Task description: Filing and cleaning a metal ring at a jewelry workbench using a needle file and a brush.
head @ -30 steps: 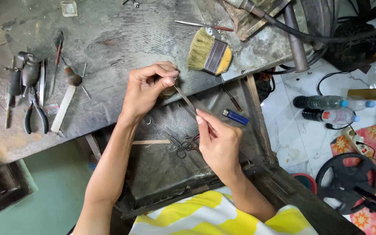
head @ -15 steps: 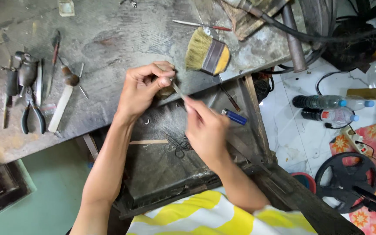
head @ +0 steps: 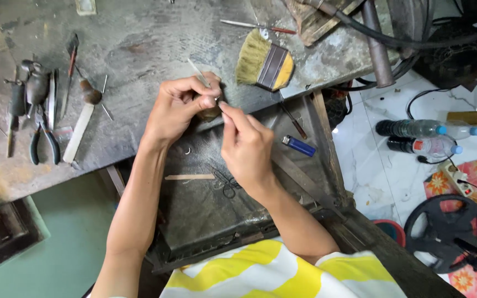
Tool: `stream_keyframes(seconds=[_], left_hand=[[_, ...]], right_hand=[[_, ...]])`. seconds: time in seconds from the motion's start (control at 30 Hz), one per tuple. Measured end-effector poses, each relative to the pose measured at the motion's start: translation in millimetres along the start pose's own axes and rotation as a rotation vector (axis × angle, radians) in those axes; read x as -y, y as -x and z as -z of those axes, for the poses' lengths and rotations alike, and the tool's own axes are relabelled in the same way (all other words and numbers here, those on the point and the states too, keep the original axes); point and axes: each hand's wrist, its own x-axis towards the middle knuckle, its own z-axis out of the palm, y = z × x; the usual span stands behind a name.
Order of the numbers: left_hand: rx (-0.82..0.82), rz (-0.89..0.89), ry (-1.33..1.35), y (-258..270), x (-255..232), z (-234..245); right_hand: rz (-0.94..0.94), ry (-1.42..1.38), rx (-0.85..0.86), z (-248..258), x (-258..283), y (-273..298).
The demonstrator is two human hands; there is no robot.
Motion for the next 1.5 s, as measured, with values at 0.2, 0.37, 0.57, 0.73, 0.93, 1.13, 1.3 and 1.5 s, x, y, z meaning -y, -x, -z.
stream_keyframes(seconds=[0.2,0.37,0.57,0.73,0.93,1.13,1.3,1.5], left_hand=[[0.025,-0.021,0.007,0.1,9.5,7.6],[0.034,0.006,0.041,0.6,6.7,4.5],[0.013,0.007,0.034,0.8,9.7,4.6],[0.009,-0.011,0.018,-0.8,8.5,5.5],[-0.031,0.022,0.033,-0.2,3.8,-0.1],[-0.053,0.01,0.014,-1.8,6.4,1.6],[-0.037,0.008,-0.015,0.6,6.1,1.7],[-0.081,-0.032,-0.021,0.4,5.1,-2.7]], right_hand=[[-0.327,-0.23,0.19,49.4,16.0,19.2],[-0.151,-0.128,0.112,20.9,13.3,-2.0],[-0.186,-0.173,0.148,34.1,19.5,3.9],[-0.223,-0.089,0.183,38.5,14.2,11.2],[0.053,-0.05,-0.036,4.9,-4.0,-3.0],[-0.298,-0.221,0.154,42.1,2.1,18.8],[0.036,-0.095,-0.034,4.6,0.9,-10.1],[-0.264,-0.239,0.268,62.9,-1.3,10.7]])
